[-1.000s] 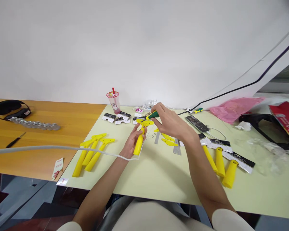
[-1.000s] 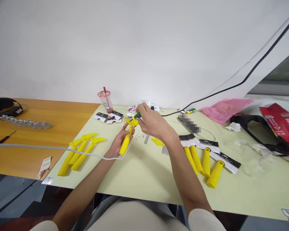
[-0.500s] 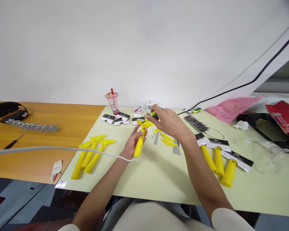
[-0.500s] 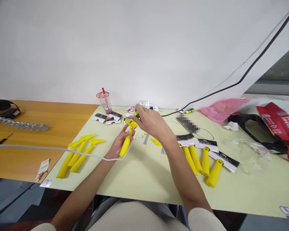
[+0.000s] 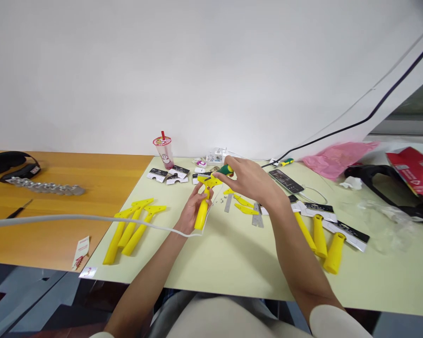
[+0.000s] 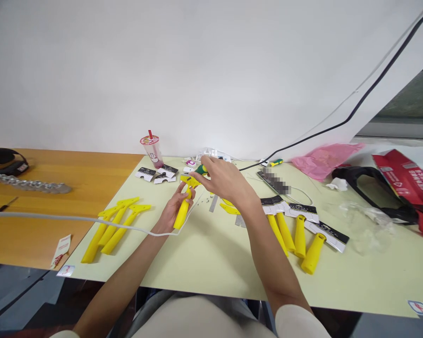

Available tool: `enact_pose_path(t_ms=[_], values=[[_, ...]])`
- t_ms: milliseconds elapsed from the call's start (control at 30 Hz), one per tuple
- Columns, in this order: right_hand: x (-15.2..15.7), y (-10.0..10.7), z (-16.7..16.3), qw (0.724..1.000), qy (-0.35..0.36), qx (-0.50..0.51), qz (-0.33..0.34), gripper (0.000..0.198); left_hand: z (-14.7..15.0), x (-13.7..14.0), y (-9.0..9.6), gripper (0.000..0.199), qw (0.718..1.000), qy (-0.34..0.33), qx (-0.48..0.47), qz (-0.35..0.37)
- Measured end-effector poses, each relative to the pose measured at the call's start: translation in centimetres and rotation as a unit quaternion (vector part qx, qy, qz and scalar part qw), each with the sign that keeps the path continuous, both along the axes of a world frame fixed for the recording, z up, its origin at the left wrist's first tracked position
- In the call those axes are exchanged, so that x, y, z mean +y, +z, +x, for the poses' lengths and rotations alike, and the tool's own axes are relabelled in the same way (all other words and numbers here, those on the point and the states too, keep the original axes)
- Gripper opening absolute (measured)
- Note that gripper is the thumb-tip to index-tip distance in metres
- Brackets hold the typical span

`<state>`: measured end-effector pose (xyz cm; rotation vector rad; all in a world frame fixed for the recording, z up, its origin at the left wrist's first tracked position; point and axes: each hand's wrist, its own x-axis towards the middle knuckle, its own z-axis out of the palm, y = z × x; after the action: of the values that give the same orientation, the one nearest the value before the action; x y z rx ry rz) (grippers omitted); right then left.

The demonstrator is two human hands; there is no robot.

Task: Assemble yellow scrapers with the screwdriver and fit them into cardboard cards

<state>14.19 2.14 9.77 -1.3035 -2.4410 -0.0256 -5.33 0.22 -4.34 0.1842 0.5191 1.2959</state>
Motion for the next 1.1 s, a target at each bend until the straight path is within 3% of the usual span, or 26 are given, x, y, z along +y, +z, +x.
enact_pose_path(t_ms=[100,433,700,1100], values=[[-0.18,0.18,0.05,0.999,-0.040,-0.019,-0.002,0.034,0.05,-0.10,0.10,0.063,1.000,0.002,-0.002,-0.001],[-0.59,0.34,-0.15,1.000,0.018,0.023,-0.003,0.023,0.06,-0.07,-0.07,0.066,1.000,-0.002,0.017,0.014],[-0.50,0.42,-0.28,0.999,-0.045,-0.023,0.000,0.041,-0.01,-0.11,0.05,0.064,1.000,0.006,0.013,0.014],[-0.25,0.04,-0.07,1.000,0.020,0.000,-0.005,0.019,-0.14,0.10,-0.18,0.066,1.000,0.000,0.010,0.010]])
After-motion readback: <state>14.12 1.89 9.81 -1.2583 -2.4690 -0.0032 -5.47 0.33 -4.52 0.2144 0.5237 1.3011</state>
